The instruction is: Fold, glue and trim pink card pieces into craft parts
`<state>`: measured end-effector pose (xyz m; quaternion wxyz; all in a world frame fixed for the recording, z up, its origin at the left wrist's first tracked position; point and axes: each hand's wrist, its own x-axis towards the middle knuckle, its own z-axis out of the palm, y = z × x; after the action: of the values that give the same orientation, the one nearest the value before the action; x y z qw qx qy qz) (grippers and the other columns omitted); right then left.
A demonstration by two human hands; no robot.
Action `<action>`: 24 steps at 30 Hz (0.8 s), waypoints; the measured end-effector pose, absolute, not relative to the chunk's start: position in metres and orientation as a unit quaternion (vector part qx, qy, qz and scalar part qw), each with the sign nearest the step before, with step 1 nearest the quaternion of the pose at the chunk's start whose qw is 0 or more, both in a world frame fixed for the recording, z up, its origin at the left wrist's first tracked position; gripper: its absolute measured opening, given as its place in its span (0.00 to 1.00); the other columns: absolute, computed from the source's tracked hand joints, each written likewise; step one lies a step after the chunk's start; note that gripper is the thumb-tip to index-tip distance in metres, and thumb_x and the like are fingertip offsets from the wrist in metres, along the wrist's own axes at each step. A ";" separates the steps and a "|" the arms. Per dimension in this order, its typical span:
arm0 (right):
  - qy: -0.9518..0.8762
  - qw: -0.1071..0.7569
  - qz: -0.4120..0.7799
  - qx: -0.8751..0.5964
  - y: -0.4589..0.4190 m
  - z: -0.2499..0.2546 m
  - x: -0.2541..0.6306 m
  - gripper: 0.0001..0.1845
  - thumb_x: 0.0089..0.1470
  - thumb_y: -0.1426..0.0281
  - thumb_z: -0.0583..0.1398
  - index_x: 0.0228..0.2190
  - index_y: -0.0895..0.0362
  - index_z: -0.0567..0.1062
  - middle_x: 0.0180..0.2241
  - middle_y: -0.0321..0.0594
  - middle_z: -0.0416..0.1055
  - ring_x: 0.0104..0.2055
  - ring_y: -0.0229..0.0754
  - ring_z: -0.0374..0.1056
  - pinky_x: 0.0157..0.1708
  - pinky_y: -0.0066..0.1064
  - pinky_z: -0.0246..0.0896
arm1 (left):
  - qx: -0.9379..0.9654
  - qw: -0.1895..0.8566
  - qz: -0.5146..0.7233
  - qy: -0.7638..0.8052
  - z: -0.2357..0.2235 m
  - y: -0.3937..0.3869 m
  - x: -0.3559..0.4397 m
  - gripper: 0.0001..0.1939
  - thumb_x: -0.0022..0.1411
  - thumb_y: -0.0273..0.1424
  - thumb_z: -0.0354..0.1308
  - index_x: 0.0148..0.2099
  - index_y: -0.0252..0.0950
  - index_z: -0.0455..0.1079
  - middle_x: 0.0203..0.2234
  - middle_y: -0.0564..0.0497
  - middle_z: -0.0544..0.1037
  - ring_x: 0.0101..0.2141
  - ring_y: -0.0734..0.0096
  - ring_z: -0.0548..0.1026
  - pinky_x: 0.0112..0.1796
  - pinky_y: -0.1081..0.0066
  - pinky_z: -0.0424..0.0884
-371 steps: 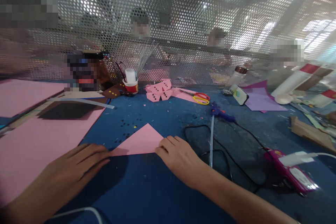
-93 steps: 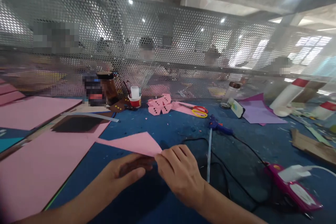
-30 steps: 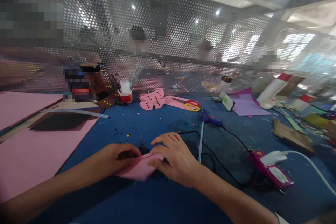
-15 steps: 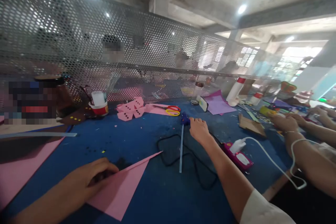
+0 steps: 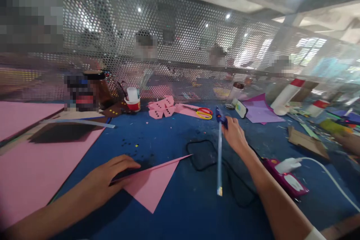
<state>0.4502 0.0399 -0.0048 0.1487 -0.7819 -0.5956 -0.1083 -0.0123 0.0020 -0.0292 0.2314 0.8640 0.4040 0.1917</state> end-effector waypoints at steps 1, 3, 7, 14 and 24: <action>-0.603 0.163 -0.097 -0.775 0.039 0.000 0.444 0.24 0.66 0.63 0.53 0.58 0.64 0.67 0.48 0.55 0.72 0.48 0.53 0.72 0.44 0.38 0.66 | 0.864 0.221 0.193 0.409 -0.031 0.001 -0.015 0.14 0.65 0.30 0.57 0.51 0.46 0.75 0.49 0.50 0.78 0.50 0.59 0.76 0.51 0.64 0.72; -0.627 0.195 -0.057 -0.753 0.033 0.009 0.423 0.23 0.66 0.57 0.52 0.54 0.58 0.72 0.43 0.46 0.76 0.41 0.48 0.74 0.41 0.35 0.68 | 0.865 0.209 0.195 0.413 -0.032 0.000 -0.018 0.13 0.65 0.29 0.57 0.50 0.46 0.75 0.48 0.50 0.78 0.51 0.59 0.75 0.51 0.64 0.72; -0.639 0.320 0.208 -0.668 0.003 0.019 0.358 0.23 0.58 0.53 0.61 0.47 0.56 0.78 0.28 0.37 0.75 0.28 0.43 0.71 0.30 0.32 0.67 | 0.869 0.203 0.194 0.408 -0.033 -0.003 -0.023 0.13 0.66 0.29 0.56 0.50 0.46 0.74 0.46 0.51 0.78 0.50 0.61 0.74 0.51 0.64 0.71; -0.668 0.249 0.447 -0.540 -0.049 0.014 0.291 0.15 0.58 0.55 0.64 0.36 0.55 0.77 0.29 0.33 0.70 0.28 0.36 0.64 0.26 0.25 0.60 | 0.860 0.208 0.218 0.412 -0.032 -0.003 -0.027 0.05 0.67 0.29 0.57 0.41 0.42 0.74 0.39 0.51 0.76 0.42 0.63 0.73 0.42 0.67 0.70; -0.787 0.242 0.373 -0.427 -0.047 -0.001 0.282 0.07 0.61 0.64 0.64 0.37 0.53 0.74 0.40 0.37 0.71 0.41 0.40 0.69 0.42 0.30 0.65 | 0.859 0.215 0.258 0.386 -0.034 -0.004 -0.024 0.07 0.71 0.28 0.54 0.40 0.39 0.73 0.35 0.50 0.76 0.40 0.66 0.71 0.40 0.69 0.67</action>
<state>0.2824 -0.0469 -0.0007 0.2420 -0.4274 -0.7873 0.3727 -0.0241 -0.0043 -0.0337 0.2147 0.8591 0.3860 0.2585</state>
